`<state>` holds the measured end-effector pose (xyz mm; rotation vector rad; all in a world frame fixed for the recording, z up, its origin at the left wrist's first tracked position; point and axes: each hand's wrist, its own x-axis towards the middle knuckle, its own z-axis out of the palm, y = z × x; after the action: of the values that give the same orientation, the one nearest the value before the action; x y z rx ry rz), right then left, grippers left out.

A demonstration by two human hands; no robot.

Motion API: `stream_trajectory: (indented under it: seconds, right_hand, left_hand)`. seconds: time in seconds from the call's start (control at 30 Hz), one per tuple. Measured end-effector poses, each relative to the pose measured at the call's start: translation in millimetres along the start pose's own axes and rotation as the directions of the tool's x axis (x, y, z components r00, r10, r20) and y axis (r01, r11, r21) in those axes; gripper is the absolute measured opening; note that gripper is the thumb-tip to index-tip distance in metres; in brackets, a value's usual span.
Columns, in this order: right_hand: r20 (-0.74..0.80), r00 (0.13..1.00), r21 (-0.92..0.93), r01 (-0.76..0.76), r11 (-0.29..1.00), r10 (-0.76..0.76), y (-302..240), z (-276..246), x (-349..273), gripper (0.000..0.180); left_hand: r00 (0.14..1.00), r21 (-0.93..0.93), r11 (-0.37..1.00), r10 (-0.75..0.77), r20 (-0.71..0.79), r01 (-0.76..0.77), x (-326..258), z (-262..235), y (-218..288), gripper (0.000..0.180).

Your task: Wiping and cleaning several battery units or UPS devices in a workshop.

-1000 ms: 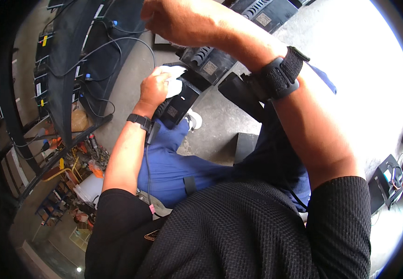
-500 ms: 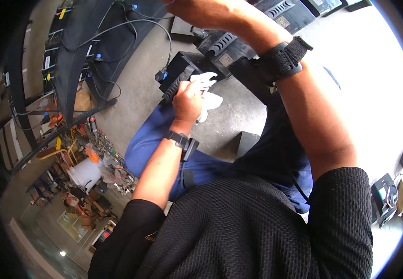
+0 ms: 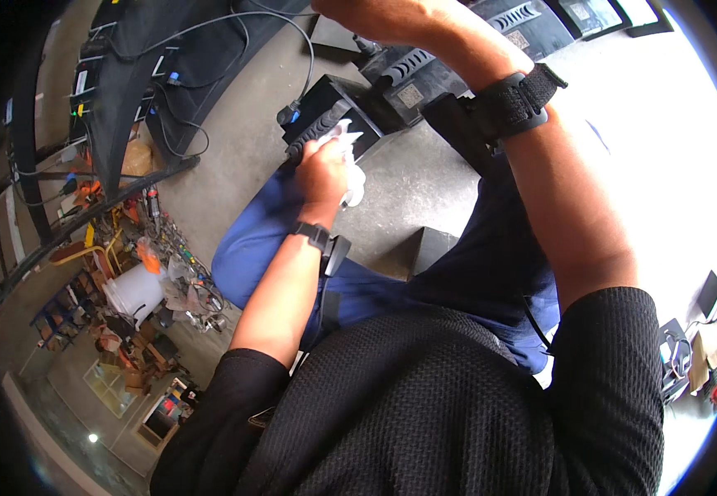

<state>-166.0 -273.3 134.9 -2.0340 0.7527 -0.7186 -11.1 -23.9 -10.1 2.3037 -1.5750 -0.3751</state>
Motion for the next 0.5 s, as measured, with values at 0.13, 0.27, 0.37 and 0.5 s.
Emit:
stream_trajectory:
  seconds: [0.13,0.27,0.37,0.5]
  right_hand:
    - [0.008,1.000,0.101,-0.016,0.995,0.015,1,11,0,0.019]
    - [0.002,1.000,0.042,-0.026,0.999,0.026,-4,2,0,0.019]
    - [-0.010,1.000,0.040,0.009,0.999,-0.009,-8,-4,-2,0.018]
    - [-0.013,1.000,0.026,0.029,0.999,-0.028,-10,-2,0,0.019]
  left_hand:
    - [0.996,0.043,0.999,-0.035,0.084,0.032,10,9,16,0.015]
    - [0.993,0.034,0.997,-0.068,0.093,0.065,-5,-1,-14,0.013]
    - [0.982,0.118,0.982,-0.161,0.101,0.149,-16,-20,-30,0.011]
    - [0.981,0.240,0.963,-0.153,0.122,0.120,-9,-18,-27,0.010]
